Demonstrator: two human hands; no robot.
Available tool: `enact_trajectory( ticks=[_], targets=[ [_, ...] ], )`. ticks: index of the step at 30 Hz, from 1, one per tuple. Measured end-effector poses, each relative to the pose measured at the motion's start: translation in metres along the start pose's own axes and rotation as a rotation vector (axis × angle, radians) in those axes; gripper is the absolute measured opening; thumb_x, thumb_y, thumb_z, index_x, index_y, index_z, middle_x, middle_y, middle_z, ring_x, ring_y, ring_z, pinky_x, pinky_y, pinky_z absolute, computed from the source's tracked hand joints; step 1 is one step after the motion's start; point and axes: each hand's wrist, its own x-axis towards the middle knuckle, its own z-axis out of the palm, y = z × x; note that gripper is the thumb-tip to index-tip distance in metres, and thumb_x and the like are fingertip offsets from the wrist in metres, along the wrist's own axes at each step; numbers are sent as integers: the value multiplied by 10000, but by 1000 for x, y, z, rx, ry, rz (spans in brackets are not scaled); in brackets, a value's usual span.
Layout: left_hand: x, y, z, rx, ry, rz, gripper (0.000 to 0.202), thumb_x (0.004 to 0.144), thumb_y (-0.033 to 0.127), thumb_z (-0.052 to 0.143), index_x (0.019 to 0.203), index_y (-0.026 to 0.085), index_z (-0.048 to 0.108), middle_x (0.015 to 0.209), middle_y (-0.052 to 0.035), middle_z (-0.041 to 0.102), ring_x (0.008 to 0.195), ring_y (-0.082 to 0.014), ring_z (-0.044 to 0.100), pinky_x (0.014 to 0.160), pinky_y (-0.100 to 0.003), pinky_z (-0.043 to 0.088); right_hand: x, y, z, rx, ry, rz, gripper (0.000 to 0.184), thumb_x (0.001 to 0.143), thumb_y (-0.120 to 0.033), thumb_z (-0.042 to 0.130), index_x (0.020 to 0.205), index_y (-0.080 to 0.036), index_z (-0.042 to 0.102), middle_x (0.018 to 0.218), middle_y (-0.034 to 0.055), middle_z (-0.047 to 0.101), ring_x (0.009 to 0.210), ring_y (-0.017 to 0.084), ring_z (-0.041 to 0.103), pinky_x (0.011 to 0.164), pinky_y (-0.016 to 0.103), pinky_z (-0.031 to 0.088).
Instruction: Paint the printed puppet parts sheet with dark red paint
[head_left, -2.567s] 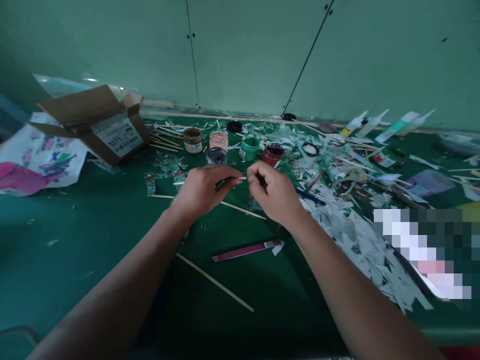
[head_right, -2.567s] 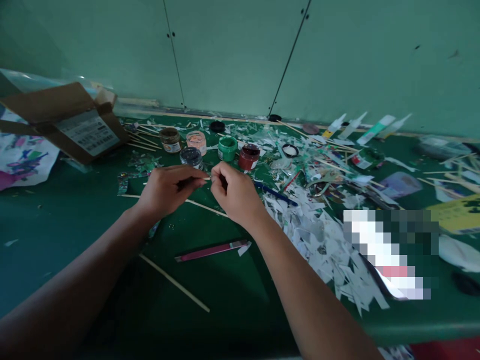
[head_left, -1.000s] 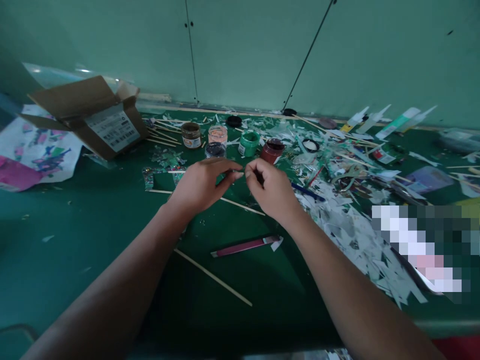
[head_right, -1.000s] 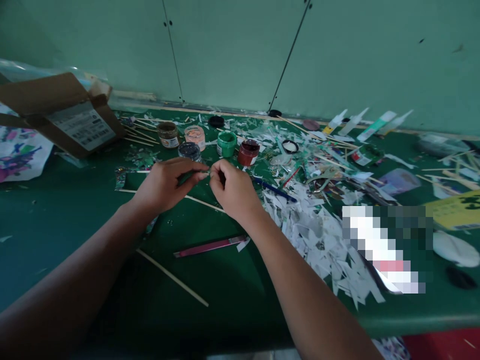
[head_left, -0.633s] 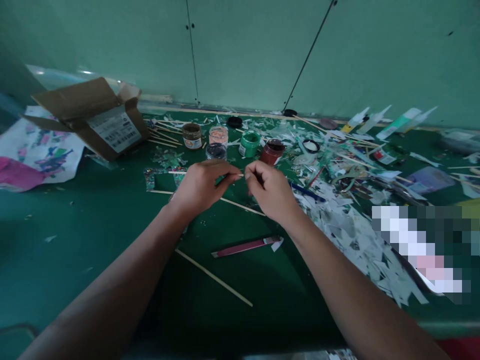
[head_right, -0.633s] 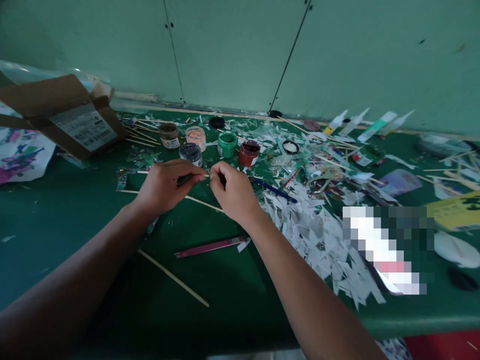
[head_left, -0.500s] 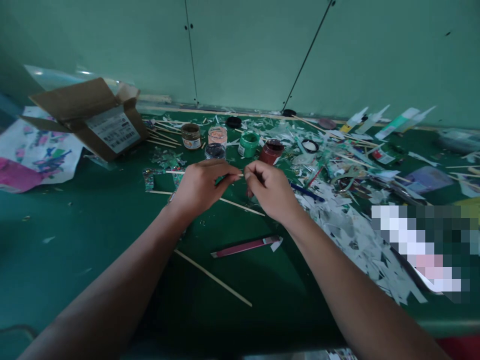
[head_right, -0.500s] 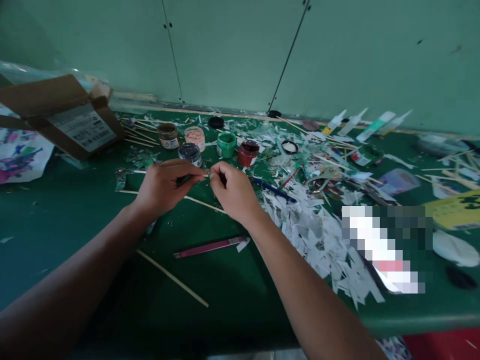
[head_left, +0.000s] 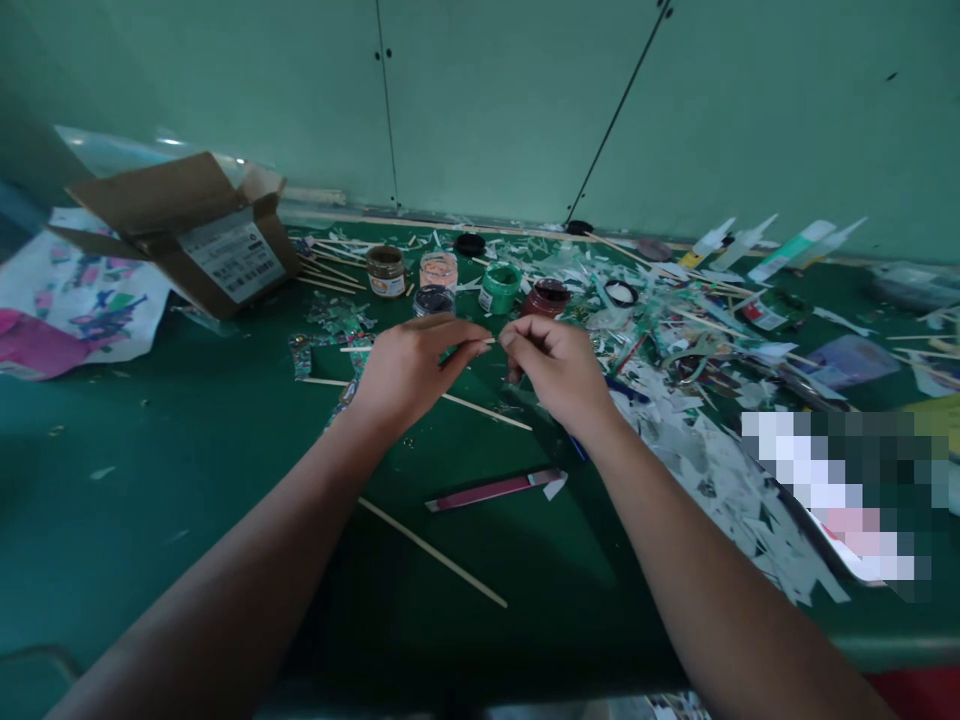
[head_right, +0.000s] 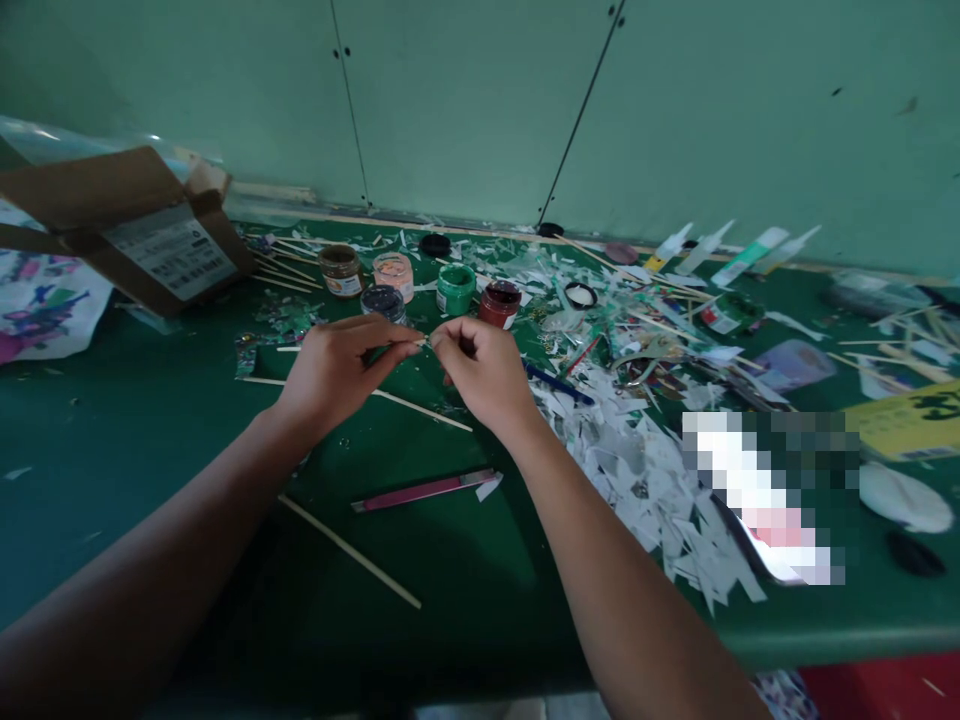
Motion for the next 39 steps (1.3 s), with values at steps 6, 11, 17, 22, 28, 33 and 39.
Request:
enact_trajectory(
  ticks=[6,11,17,22,28,33,39],
  targets=[
    [1,-2,1,-38,21,-2,152,906,224,582,977,164,703,902,-61,731,790,-147,680,611,-217,459,0,-2,0,-32,25,7,224,847,-372,566,728,-190,620,507,-35,547,490,121,516,539,273,370],
    [2,1,1,-51,19,12,179,909,248,572,981,159,709,897,-73,732,772,-145,673,648,-218,479,-1,-5,1,-56,8,10,225,863,-355,527,724,-191,593,513,-24,541,496,127,508,538,279,363],
    [2,-2,2,-99,-42,-65,226,914,256,533,961,149,727,821,-56,734,717,-144,667,642,-214,474,-3,-4,2,-183,3,-73,153,861,-278,498,726,-209,509,570,-30,496,497,110,438,509,273,297],
    [1,-7,4,-132,-29,-24,186,895,247,567,942,167,728,843,-51,737,731,-143,670,659,-219,492,-4,-3,2,-217,-40,-104,154,881,-270,469,738,-214,491,573,-36,465,473,100,376,487,273,259],
    [-1,-2,5,-89,-1,-17,158,890,228,584,933,172,725,853,-53,737,781,-158,683,693,-241,510,-3,-3,3,-192,-33,-95,159,872,-255,470,720,-213,488,575,-35,460,484,100,390,491,269,276],
    [-1,1,5,-85,13,-28,125,877,192,600,923,175,715,863,-46,733,761,-142,673,646,-231,493,-3,-4,3,-187,-29,-52,166,866,-250,479,706,-209,495,570,-33,468,489,101,410,494,268,291],
    [-1,1,6,-64,24,-22,120,872,174,602,915,164,714,859,-48,728,728,-133,655,618,-225,467,-2,-5,4,-173,-29,-1,188,868,-246,486,685,-205,502,574,-27,487,500,103,434,505,267,309]
  ],
)
